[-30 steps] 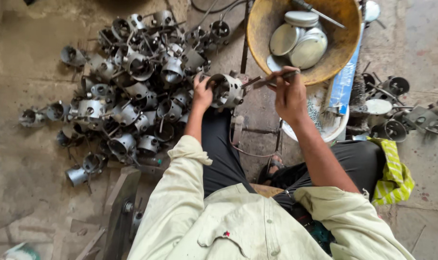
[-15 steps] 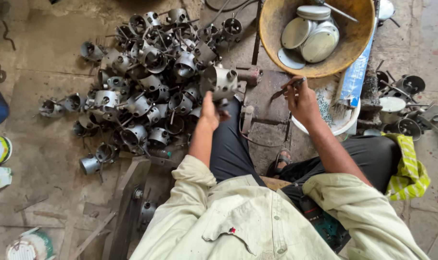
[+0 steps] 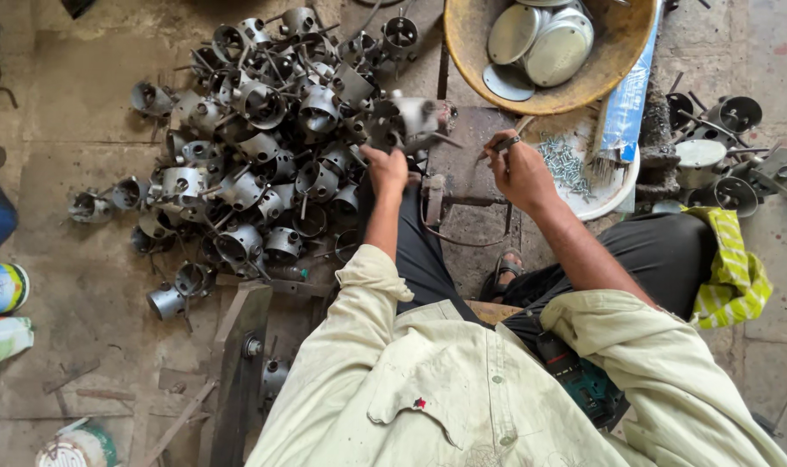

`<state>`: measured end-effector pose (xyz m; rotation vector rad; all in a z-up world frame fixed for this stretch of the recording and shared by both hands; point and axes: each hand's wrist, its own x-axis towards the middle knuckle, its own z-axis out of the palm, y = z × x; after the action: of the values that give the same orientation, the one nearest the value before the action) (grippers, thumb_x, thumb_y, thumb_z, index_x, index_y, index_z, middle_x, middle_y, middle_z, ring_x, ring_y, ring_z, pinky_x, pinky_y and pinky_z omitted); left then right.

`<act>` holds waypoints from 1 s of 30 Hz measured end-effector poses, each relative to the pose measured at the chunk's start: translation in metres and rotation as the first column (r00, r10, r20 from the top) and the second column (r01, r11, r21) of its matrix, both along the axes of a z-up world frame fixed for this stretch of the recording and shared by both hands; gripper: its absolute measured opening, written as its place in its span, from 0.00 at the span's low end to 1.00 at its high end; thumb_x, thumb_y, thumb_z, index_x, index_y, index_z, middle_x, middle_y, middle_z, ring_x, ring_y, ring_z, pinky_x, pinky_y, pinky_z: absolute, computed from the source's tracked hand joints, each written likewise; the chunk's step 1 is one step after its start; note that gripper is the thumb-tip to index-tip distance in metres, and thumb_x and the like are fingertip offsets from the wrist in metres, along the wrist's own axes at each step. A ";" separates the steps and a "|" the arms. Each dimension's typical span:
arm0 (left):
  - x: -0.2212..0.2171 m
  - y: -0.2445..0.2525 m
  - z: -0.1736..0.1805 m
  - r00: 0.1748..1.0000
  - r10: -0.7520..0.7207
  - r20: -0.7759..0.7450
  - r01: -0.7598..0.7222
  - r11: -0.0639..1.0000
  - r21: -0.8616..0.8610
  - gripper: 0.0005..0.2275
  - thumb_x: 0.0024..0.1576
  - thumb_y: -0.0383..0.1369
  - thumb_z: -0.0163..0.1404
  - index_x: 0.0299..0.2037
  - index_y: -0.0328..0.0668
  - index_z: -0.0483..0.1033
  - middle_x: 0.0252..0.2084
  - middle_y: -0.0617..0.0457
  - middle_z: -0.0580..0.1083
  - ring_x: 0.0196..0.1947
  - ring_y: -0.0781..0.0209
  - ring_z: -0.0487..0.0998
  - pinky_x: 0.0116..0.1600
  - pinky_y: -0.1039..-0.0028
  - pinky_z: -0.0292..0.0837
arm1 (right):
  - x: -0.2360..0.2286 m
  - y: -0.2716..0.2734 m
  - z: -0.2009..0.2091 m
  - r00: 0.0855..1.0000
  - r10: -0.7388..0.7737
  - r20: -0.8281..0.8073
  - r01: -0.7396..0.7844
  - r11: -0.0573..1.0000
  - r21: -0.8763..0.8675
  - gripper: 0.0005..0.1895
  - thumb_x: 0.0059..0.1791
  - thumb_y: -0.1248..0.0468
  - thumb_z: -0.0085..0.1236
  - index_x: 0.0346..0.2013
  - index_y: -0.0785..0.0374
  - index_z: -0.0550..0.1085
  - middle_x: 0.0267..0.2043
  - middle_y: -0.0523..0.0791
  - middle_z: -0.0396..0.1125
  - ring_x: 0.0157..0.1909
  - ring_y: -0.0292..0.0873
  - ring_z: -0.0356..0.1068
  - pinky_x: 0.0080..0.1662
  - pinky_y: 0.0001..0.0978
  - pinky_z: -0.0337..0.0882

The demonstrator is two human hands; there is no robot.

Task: The person sits on the floor and uses a cordless drill to fasten screws into white circular metal covers. They pick up a cover, align it with a metal cylinder, and drive screws into it. The person occasionally wipes the parts with a cloth and places the assembled units into a yellow bowl.

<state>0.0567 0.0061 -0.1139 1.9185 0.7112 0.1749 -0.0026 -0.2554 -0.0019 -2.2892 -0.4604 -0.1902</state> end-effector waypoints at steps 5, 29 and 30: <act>0.003 0.007 -0.019 0.993 -0.083 0.082 0.084 0.996 -0.010 0.34 0.54 0.33 0.47 0.74 0.47 0.50 0.60 0.34 0.73 0.57 0.35 0.77 0.62 0.59 0.69 | 0.018 -0.001 0.036 0.995 0.100 0.022 -0.102 0.964 0.247 0.04 0.60 0.73 0.45 0.49 0.64 0.62 0.41 0.50 0.74 0.45 0.44 0.80 0.40 0.30 0.77; 0.001 -0.004 0.006 0.991 -0.111 -0.069 0.114 0.993 0.037 0.36 0.58 0.37 0.46 0.77 0.50 0.43 0.56 0.32 0.76 0.52 0.34 0.79 0.55 0.54 0.73 | 0.056 0.058 0.033 0.986 -0.055 0.155 -0.011 0.916 0.400 0.13 0.54 0.77 0.42 0.51 0.67 0.70 0.48 0.51 0.75 0.45 0.46 0.76 0.50 0.40 0.76; -0.005 -0.004 0.002 0.993 -0.113 -0.041 0.115 0.992 0.045 0.36 0.58 0.37 0.46 0.77 0.49 0.44 0.55 0.31 0.76 0.51 0.33 0.79 0.55 0.53 0.73 | 0.054 0.063 0.030 0.999 0.010 -0.043 0.021 0.745 0.667 0.12 0.53 0.74 0.42 0.49 0.68 0.72 0.46 0.51 0.76 0.45 0.45 0.75 0.50 0.37 0.76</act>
<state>0.0514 0.0022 -0.1117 2.0067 0.6259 0.0849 0.0516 -0.1923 0.0285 -1.5754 -0.2934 -0.2596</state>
